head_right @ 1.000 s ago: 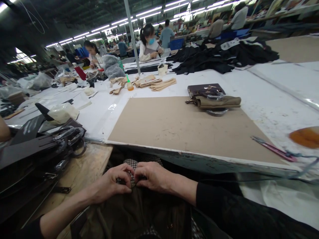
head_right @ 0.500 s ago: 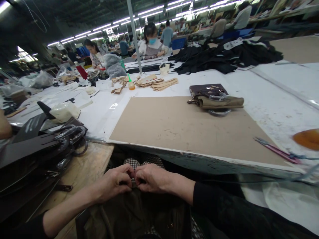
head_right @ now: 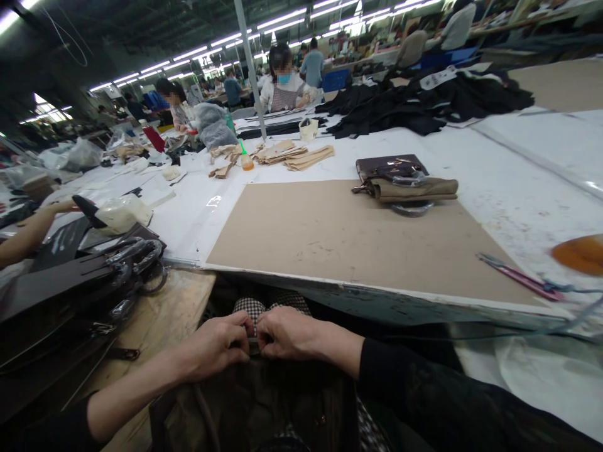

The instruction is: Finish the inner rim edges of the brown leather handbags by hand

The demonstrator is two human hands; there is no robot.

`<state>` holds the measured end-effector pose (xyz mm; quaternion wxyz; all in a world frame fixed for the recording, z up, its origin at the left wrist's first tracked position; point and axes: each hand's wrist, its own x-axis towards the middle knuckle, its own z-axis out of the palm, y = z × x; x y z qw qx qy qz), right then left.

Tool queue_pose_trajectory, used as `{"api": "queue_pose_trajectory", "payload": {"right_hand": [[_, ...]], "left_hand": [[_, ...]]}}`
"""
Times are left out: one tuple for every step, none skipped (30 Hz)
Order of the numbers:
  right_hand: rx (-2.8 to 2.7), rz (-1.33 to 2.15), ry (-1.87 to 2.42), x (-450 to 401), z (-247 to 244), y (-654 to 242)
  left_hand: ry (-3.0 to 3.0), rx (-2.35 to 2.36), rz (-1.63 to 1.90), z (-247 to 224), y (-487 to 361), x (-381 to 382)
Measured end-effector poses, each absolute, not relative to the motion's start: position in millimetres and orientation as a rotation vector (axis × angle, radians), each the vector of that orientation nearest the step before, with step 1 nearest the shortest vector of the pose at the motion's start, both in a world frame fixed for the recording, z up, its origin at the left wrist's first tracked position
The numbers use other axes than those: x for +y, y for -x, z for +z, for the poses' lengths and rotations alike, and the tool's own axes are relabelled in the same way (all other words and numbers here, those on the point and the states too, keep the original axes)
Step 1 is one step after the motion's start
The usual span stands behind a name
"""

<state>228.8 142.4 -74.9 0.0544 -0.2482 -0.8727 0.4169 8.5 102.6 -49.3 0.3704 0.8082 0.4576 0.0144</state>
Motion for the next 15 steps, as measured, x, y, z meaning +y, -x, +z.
{"api": "queue_pose_trajectory", "payload": {"right_hand": [[-2.640,1.296,0.752,143,-76,-229],[-2.624,1.330,0.743,143,-78,-230],[-2.604,1.367,0.729,143,-80,-230],[-2.581,1.402,0.715,144,-82,-231],[-2.556,1.436,0.718,144,-83,-232],[-2.530,1.465,0.737,144,-84,-233],[-2.505,1.489,0.767,144,-84,-234],[-2.481,1.506,0.804,145,-83,-234],[-2.460,1.517,0.841,145,-82,-235],[-2.438,1.527,0.886,145,-80,-236],[-2.415,1.535,0.932,144,-78,-237],[-2.389,1.544,0.977,144,-76,-238],[-2.363,1.558,1.025,143,-74,-238],[-2.339,1.574,1.075,143,-72,-239],[-2.316,1.592,1.116,142,-71,-240]], "left_hand": [[-2.037,1.174,0.045,-48,-10,102],[-1.994,1.175,0.057,-47,-11,102],[-1.951,1.174,0.073,-46,-12,101],[-1.919,1.169,0.089,-45,-13,101],[-1.895,1.165,0.101,-45,-14,101],[-1.883,1.163,0.111,-44,-14,101],[-1.879,1.167,0.122,-44,-14,101],[-1.878,1.180,0.136,-44,-14,101],[-1.878,1.205,0.152,-45,-14,101],[-1.872,1.241,0.167,-45,-13,101],[-1.857,1.286,0.179,-46,-13,100],[-1.833,1.335,0.183,-46,-12,100],[-1.804,1.387,0.179,-47,-12,100],[-1.776,1.435,0.170,-47,-12,100],[-1.752,1.475,0.158,-47,-12,99]]}}
